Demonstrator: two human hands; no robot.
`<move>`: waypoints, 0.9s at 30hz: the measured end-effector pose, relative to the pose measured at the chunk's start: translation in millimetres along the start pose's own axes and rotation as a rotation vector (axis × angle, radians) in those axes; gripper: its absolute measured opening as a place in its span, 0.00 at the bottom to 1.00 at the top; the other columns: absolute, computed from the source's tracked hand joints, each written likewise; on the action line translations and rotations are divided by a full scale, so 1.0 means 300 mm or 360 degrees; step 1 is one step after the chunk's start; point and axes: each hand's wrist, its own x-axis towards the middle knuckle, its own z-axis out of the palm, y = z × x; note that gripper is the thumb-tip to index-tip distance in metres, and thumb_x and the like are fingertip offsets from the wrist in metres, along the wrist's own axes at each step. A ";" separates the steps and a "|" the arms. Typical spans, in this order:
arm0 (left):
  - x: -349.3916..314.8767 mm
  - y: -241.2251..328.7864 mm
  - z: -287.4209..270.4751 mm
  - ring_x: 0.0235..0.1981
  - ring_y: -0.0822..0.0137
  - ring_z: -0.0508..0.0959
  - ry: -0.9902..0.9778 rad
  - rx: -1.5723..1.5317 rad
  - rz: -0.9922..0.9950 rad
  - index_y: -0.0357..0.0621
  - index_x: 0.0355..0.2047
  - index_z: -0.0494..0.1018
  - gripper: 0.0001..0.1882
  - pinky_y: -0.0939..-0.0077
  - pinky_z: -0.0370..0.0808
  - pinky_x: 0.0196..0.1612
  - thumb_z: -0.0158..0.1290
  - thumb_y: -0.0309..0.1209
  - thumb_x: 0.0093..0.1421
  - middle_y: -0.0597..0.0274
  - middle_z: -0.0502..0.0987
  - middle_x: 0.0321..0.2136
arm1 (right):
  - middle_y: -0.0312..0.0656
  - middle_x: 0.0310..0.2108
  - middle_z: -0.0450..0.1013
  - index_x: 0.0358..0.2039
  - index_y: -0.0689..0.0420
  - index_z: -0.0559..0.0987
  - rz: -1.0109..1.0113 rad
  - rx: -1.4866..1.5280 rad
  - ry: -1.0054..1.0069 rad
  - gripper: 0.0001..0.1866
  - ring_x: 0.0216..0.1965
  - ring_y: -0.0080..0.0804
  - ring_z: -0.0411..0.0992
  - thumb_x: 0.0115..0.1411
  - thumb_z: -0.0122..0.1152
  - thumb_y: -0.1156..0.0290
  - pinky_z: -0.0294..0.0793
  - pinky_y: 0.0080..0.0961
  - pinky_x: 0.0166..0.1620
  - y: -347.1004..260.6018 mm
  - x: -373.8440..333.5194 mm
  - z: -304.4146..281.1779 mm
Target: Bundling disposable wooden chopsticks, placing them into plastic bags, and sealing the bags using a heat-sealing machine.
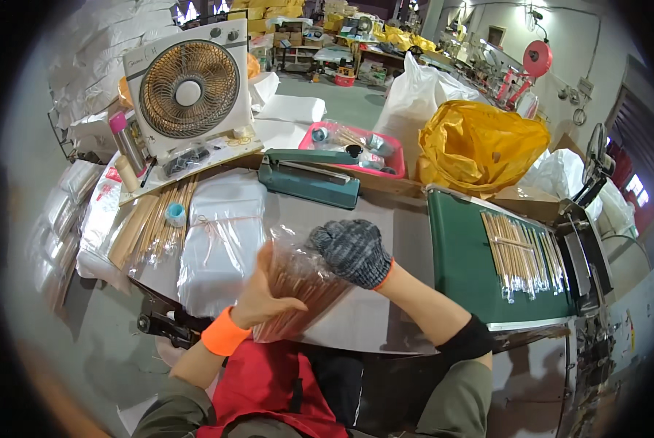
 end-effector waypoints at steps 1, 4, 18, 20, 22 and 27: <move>-0.037 -0.070 0.041 0.48 0.64 0.71 0.0080 -0.0441 -0.0247 0.33 0.51 0.62 0.37 0.72 0.67 0.51 0.66 0.37 0.45 0.52 0.71 0.47 | 0.38 0.30 0.73 0.36 0.49 0.76 -0.0193 -0.0073 0.0192 0.13 0.29 0.37 0.73 0.48 0.57 0.63 0.72 0.33 0.30 0.031 0.039 0.042; 0.108 -0.232 -0.020 0.38 0.69 0.76 -0.0338 -0.0428 -0.0889 0.31 0.45 0.68 0.28 0.77 0.72 0.42 0.64 0.30 0.46 0.59 0.76 0.36 | 0.38 0.30 0.74 0.37 0.47 0.76 -0.0242 -0.0085 0.0157 0.12 0.28 0.38 0.73 0.51 0.54 0.63 0.72 0.35 0.27 0.184 0.179 0.144; 0.554 -0.756 -0.138 0.25 0.68 0.79 -0.0433 -0.0854 -0.1931 0.33 0.35 0.76 0.16 0.75 0.76 0.29 0.61 0.33 0.51 0.56 0.79 0.28 | 0.47 0.39 0.74 0.41 0.53 0.75 0.0884 0.0529 0.0407 0.13 0.41 0.43 0.72 0.54 0.58 0.68 0.70 0.34 0.46 0.636 0.457 0.548; 0.579 -0.727 -0.036 0.26 0.66 0.79 -0.0486 -0.1095 -0.1985 0.34 0.35 0.75 0.16 0.72 0.76 0.31 0.60 0.33 0.50 0.55 0.79 0.29 | 0.47 0.39 0.74 0.41 0.53 0.75 0.0922 0.1102 0.0680 0.11 0.42 0.43 0.72 0.56 0.54 0.68 0.70 0.33 0.45 0.776 0.233 0.782; 0.524 -0.736 -0.082 0.31 0.63 0.79 -0.0377 -0.0533 -0.1543 0.36 0.35 0.75 0.13 0.67 0.75 0.35 0.58 0.30 0.50 0.53 0.79 0.31 | 0.47 0.40 0.74 0.41 0.51 0.75 0.0859 0.1004 0.0807 0.11 0.43 0.44 0.72 0.57 0.53 0.68 0.70 0.33 0.45 0.751 0.259 0.806; 0.165 -0.290 -0.233 0.38 0.52 0.75 -0.0514 0.1026 -0.0324 0.39 0.40 0.70 0.14 0.66 0.71 0.43 0.51 0.33 0.55 0.49 0.75 0.34 | 0.49 0.43 0.71 0.48 0.44 0.72 0.1031 0.0696 0.0646 0.15 0.45 0.50 0.69 0.61 0.49 0.61 0.68 0.39 0.46 0.657 0.236 0.758</move>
